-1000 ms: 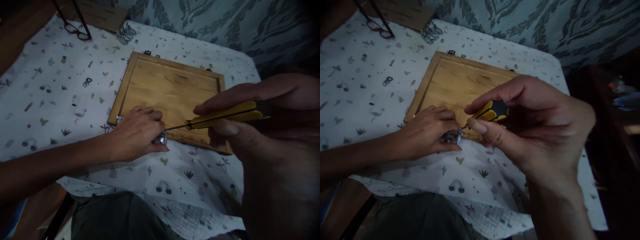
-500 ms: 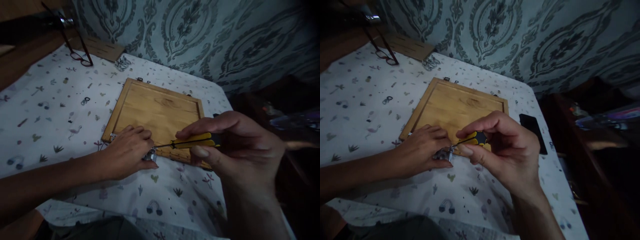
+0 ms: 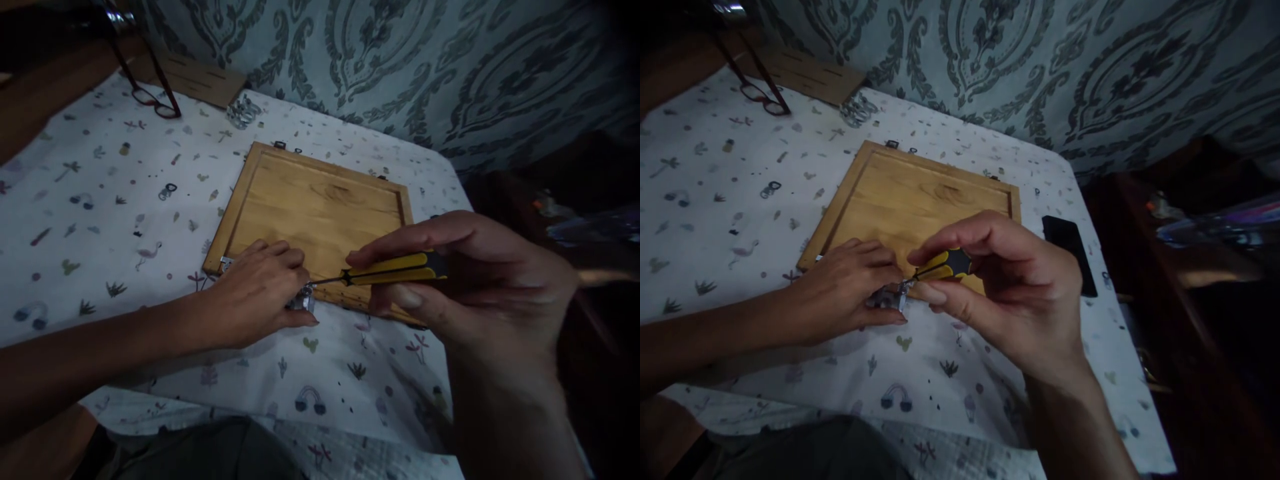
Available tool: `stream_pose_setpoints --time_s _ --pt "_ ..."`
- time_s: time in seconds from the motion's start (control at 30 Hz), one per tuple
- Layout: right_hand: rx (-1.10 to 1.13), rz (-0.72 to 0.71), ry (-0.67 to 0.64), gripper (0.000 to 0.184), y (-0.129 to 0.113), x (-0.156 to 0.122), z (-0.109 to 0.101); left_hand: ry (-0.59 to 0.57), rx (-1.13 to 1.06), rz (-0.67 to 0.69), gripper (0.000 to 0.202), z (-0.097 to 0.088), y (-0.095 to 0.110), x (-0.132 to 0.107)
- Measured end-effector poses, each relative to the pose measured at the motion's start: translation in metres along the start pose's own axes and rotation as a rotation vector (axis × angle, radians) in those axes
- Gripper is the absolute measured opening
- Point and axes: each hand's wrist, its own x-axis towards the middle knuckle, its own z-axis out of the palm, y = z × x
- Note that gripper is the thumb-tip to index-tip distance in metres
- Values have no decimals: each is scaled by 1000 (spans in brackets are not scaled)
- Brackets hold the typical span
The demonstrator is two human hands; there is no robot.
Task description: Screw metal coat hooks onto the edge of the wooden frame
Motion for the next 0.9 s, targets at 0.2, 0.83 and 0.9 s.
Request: stream_pose_setpoints --time_s 0.2,0.83,0.9 --pt "-47 -11 -3 27 -3 0 0 5 15 -10 38 1 0 -1" --pt "-164 -15 75 22 -7 2 5 -10 14 -5 36 -4 2 -2" --pt "-152 16 41 23 -7 2 4 -19 18 -10 36 -5 2 -1"
